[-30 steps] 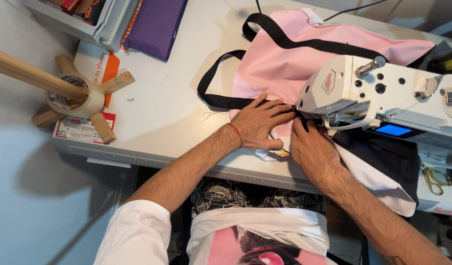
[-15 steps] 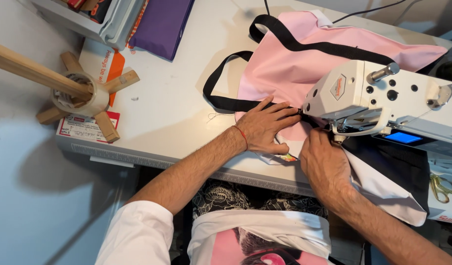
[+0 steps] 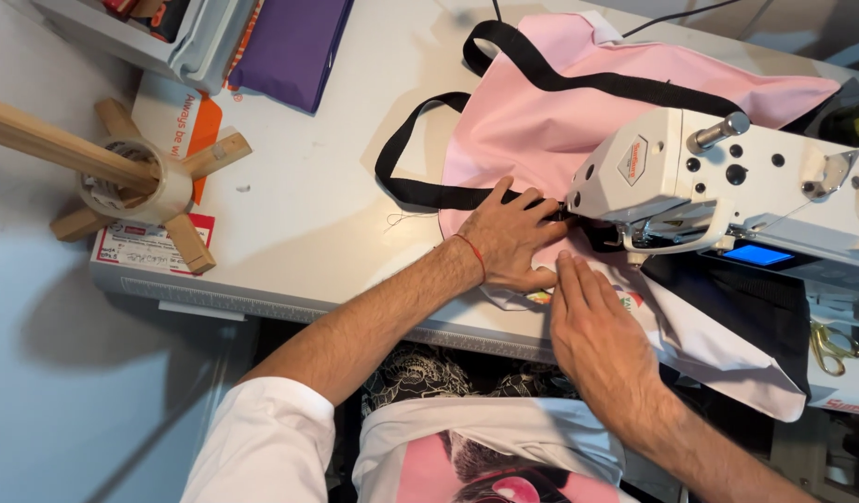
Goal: Sewing a strap and seams on a tote bag using an industrial sewing machine.
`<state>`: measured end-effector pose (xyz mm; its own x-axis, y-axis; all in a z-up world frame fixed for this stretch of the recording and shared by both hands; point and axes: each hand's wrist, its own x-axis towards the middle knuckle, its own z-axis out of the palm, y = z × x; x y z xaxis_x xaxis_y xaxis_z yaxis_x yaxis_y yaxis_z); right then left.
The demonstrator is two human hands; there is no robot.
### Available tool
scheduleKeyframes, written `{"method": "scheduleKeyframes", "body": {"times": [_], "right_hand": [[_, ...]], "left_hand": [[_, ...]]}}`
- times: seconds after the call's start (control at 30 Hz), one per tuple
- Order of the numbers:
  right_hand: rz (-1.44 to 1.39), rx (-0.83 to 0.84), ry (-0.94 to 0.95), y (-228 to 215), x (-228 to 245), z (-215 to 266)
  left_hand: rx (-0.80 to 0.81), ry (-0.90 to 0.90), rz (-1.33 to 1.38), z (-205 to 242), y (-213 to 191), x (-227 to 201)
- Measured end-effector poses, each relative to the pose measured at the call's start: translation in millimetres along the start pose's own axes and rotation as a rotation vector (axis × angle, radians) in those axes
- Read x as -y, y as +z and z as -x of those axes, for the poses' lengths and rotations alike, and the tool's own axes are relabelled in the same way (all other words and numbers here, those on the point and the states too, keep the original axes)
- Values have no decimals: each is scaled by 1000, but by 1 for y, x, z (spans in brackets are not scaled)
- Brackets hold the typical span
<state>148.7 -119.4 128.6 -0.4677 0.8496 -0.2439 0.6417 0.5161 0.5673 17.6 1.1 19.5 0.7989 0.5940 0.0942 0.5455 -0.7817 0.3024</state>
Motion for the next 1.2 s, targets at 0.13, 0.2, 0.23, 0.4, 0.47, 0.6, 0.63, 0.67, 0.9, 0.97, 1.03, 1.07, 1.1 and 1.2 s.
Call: {"method": "scheduleKeyframes", "body": {"times": [0.13,0.2,0.23,0.4,0.47,0.6,0.63,0.67,0.9,0.97,1.03,1.07,1.1,1.2], "right_hand": [[-26,44,-75,0,-15,-15],[-153,9,4,17,-15,-19],[-281,-20,86,26,-15,-19],[-150,41,111,33,-14,-32],[-192,61,148,35,-15,-32],[-341,64,157,45,-16,-29],[-378,14,166,50,-17,-27],[-377,14,175,53,-17,-26],[-650,14,257,35,-14,-24],[-732,72,288,35,-11,-21],[-682,-40,286,51,-7,-15],[-684,-42,289,54,-7,-15],[-644,-31,284,58,-8,-15],[-606,-59,290,65,-6,-15]], "left_hand": [[-78,-2,34,0,2,-4],[-63,-7,15,0,3,-2],[-46,-6,0,0,5,-2],[39,-16,4,3,-2,-2],[25,0,15,3,2,0],[-51,58,145,13,12,13],[-68,97,195,15,14,18],[-68,105,193,14,12,19],[-48,-14,316,4,-6,13],[-8,-74,354,0,-6,9],[-252,-53,353,-8,13,12],[-249,-51,350,-8,12,11],[-233,-75,409,-8,10,11],[-190,-110,447,-7,10,7]]}}
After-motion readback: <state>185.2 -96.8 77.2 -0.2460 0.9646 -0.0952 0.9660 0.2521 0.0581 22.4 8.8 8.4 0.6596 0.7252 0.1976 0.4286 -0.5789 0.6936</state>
